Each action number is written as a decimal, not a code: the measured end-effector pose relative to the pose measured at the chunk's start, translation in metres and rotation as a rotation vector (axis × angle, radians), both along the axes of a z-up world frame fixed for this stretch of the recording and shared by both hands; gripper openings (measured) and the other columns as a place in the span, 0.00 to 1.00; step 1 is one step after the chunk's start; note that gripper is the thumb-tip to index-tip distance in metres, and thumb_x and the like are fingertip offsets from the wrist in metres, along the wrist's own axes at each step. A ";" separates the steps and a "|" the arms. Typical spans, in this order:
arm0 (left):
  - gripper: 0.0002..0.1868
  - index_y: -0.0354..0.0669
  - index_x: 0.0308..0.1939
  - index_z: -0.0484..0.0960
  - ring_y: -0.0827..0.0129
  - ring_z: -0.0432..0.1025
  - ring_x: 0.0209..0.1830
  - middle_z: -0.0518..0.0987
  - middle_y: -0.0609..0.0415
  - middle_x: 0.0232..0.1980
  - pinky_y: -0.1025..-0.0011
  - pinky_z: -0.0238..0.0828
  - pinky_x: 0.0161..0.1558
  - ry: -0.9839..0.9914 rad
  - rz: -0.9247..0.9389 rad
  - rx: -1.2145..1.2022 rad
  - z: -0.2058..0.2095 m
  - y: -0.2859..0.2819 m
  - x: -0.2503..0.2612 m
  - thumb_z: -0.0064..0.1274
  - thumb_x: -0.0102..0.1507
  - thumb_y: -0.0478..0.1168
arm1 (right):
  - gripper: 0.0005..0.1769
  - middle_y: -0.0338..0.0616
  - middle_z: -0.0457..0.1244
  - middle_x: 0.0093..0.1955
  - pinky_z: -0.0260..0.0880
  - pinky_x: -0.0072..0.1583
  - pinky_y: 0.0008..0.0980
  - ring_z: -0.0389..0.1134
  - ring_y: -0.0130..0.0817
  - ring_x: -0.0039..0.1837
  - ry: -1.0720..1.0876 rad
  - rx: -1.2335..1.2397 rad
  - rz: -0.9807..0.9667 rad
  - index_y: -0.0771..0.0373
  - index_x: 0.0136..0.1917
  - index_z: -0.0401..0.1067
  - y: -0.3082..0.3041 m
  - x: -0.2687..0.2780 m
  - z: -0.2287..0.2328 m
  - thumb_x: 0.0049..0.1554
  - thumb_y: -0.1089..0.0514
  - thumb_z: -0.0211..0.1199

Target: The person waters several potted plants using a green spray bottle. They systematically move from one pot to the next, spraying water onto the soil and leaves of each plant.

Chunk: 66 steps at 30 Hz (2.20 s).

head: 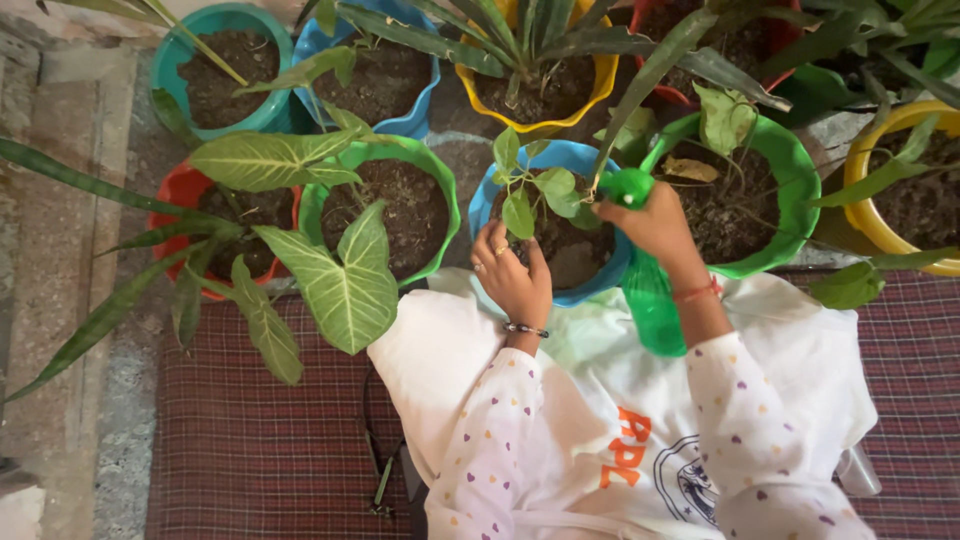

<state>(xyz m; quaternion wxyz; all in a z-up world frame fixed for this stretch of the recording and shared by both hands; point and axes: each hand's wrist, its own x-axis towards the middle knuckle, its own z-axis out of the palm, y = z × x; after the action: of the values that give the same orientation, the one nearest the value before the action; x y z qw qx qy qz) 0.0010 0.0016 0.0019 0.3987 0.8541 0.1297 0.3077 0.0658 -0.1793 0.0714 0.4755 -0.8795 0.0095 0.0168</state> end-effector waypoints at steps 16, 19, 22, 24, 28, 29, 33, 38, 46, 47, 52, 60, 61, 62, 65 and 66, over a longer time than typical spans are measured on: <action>0.24 0.39 0.59 0.74 0.46 0.67 0.64 0.73 0.45 0.64 0.53 0.64 0.60 0.017 0.000 -0.020 -0.002 -0.002 0.000 0.57 0.60 0.40 | 0.11 0.55 0.67 0.39 0.68 0.45 0.50 0.68 0.59 0.44 -0.217 -0.438 0.301 0.61 0.39 0.72 0.011 0.070 -0.047 0.45 0.53 0.65; 0.23 0.39 0.59 0.74 0.46 0.67 0.64 0.73 0.45 0.64 0.53 0.64 0.61 0.019 0.006 0.000 -0.002 -0.002 -0.001 0.58 0.61 0.40 | 0.14 0.56 0.67 0.39 0.69 0.45 0.50 0.69 0.59 0.45 -0.215 -0.526 0.223 0.61 0.37 0.73 0.024 0.058 -0.044 0.42 0.50 0.69; 0.23 0.41 0.60 0.75 0.46 0.67 0.64 0.73 0.44 0.64 0.52 0.64 0.61 0.004 0.001 0.011 -0.002 -0.002 -0.001 0.58 0.61 0.40 | 0.13 0.56 0.68 0.40 0.69 0.46 0.49 0.69 0.58 0.46 -0.203 -0.514 0.315 0.58 0.42 0.77 0.028 0.053 -0.029 0.44 0.52 0.67; 0.25 0.38 0.60 0.74 0.45 0.67 0.65 0.72 0.43 0.64 0.52 0.63 0.61 -0.022 -0.004 -0.010 -0.002 -0.001 0.000 0.57 0.59 0.39 | 0.19 0.56 0.69 0.40 0.69 0.46 0.47 0.70 0.56 0.44 -0.068 -0.374 0.347 0.56 0.49 0.78 0.025 0.053 -0.018 0.42 0.52 0.67; 0.22 0.41 0.58 0.76 0.47 0.67 0.65 0.73 0.45 0.63 0.53 0.63 0.63 -0.004 0.002 -0.020 -0.002 -0.001 0.000 0.57 0.61 0.39 | 0.14 0.50 0.69 0.39 0.71 0.47 0.41 0.73 0.46 0.43 -0.040 -0.067 0.316 0.61 0.47 0.75 0.016 0.053 -0.006 0.52 0.51 0.62; 0.22 0.42 0.59 0.76 0.48 0.68 0.65 0.73 0.46 0.63 0.53 0.64 0.63 -0.010 -0.002 -0.028 -0.002 -0.002 0.000 0.57 0.60 0.39 | 0.13 0.50 0.69 0.39 0.71 0.46 0.41 0.73 0.46 0.42 0.022 -0.005 0.272 0.60 0.45 0.75 0.013 0.051 -0.003 0.54 0.49 0.62; 0.22 0.43 0.58 0.76 0.49 0.68 0.65 0.73 0.47 0.63 0.54 0.64 0.63 -0.016 -0.001 -0.043 0.001 -0.002 0.000 0.57 0.61 0.39 | 0.21 0.54 0.70 0.35 0.70 0.47 0.45 0.73 0.50 0.40 0.160 -0.386 0.105 0.59 0.41 0.79 0.009 0.044 0.005 0.58 0.39 0.64; 0.22 0.44 0.59 0.77 0.49 0.68 0.65 0.74 0.47 0.63 0.54 0.64 0.62 -0.019 -0.002 -0.063 0.006 -0.002 -0.001 0.57 0.60 0.39 | 0.21 0.57 0.69 0.40 0.71 0.47 0.50 0.70 0.57 0.45 -0.006 -0.589 0.052 0.52 0.47 0.82 0.009 0.005 -0.009 0.52 0.35 0.70; 0.21 0.43 0.59 0.76 0.49 0.68 0.65 0.74 0.47 0.64 0.53 0.64 0.63 -0.037 -0.014 -0.062 0.003 -0.002 -0.002 0.55 0.62 0.39 | 0.20 0.51 0.70 0.42 0.72 0.46 0.47 0.72 0.54 0.44 -0.049 -0.435 0.163 0.50 0.54 0.81 0.012 -0.044 -0.002 0.50 0.42 0.70; 0.20 0.42 0.59 0.75 0.49 0.68 0.65 0.74 0.47 0.64 0.53 0.64 0.63 -0.039 -0.007 -0.062 0.002 -0.003 -0.001 0.54 0.63 0.40 | 0.19 0.50 0.71 0.43 0.72 0.45 0.46 0.72 0.54 0.44 -0.076 -0.428 0.185 0.51 0.52 0.81 0.016 -0.048 -0.001 0.50 0.43 0.70; 0.17 0.39 0.59 0.76 0.47 0.68 0.64 0.74 0.44 0.63 0.52 0.62 0.63 -0.034 -0.001 -0.106 0.000 -0.001 0.000 0.46 0.69 0.42 | 0.20 0.56 0.70 0.41 0.71 0.46 0.49 0.71 0.56 0.44 -0.019 -0.440 0.328 0.55 0.51 0.80 0.050 -0.062 -0.004 0.44 0.50 0.72; 0.14 0.37 0.52 0.76 0.46 0.69 0.62 0.76 0.43 0.61 0.52 0.61 0.63 -0.078 -0.002 -0.172 0.000 0.000 -0.001 0.40 0.73 0.43 | 0.20 0.61 0.68 0.39 0.70 0.45 0.52 0.70 0.60 0.44 -0.188 -0.374 0.330 0.66 0.48 0.77 0.072 -0.040 -0.010 0.44 0.54 0.70; 0.14 0.36 0.53 0.75 0.47 0.69 0.63 0.75 0.42 0.62 0.52 0.61 0.64 -0.108 0.004 -0.176 -0.002 -0.001 0.000 0.40 0.74 0.43 | 0.20 0.61 0.68 0.38 0.71 0.45 0.51 0.70 0.60 0.43 -0.170 -0.403 0.325 0.65 0.47 0.77 0.073 -0.036 -0.007 0.44 0.53 0.71; 0.14 0.35 0.54 0.73 0.47 0.69 0.63 0.75 0.42 0.62 0.52 0.61 0.65 -0.134 0.013 -0.177 -0.004 -0.001 0.001 0.40 0.74 0.43 | 0.20 0.61 0.68 0.38 0.71 0.45 0.51 0.70 0.59 0.42 -0.150 -0.429 0.323 0.65 0.47 0.77 0.074 -0.033 -0.004 0.44 0.52 0.71; 0.15 0.34 0.57 0.70 0.47 0.68 0.63 0.74 0.42 0.63 0.52 0.60 0.66 -0.172 0.021 -0.198 -0.009 -0.003 0.000 0.42 0.74 0.44 | 0.20 0.61 0.68 0.36 0.71 0.44 0.51 0.70 0.59 0.41 -0.124 -0.507 0.262 0.64 0.45 0.78 0.082 -0.032 0.009 0.46 0.47 0.72; 0.16 0.34 0.58 0.70 0.47 0.68 0.64 0.74 0.41 0.63 0.51 0.60 0.66 -0.179 0.019 -0.209 -0.009 -0.004 -0.001 0.42 0.74 0.44 | 0.20 0.61 0.68 0.36 0.71 0.44 0.51 0.70 0.60 0.41 -0.123 -0.535 0.231 0.63 0.45 0.78 0.083 -0.033 0.014 0.47 0.45 0.73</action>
<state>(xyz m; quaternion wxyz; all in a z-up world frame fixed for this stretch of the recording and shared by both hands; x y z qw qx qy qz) 0.0005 -0.0023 -0.0075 0.4926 0.7758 0.1331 0.3712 0.0330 -0.0960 0.0858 0.2215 -0.9682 -0.1152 0.0144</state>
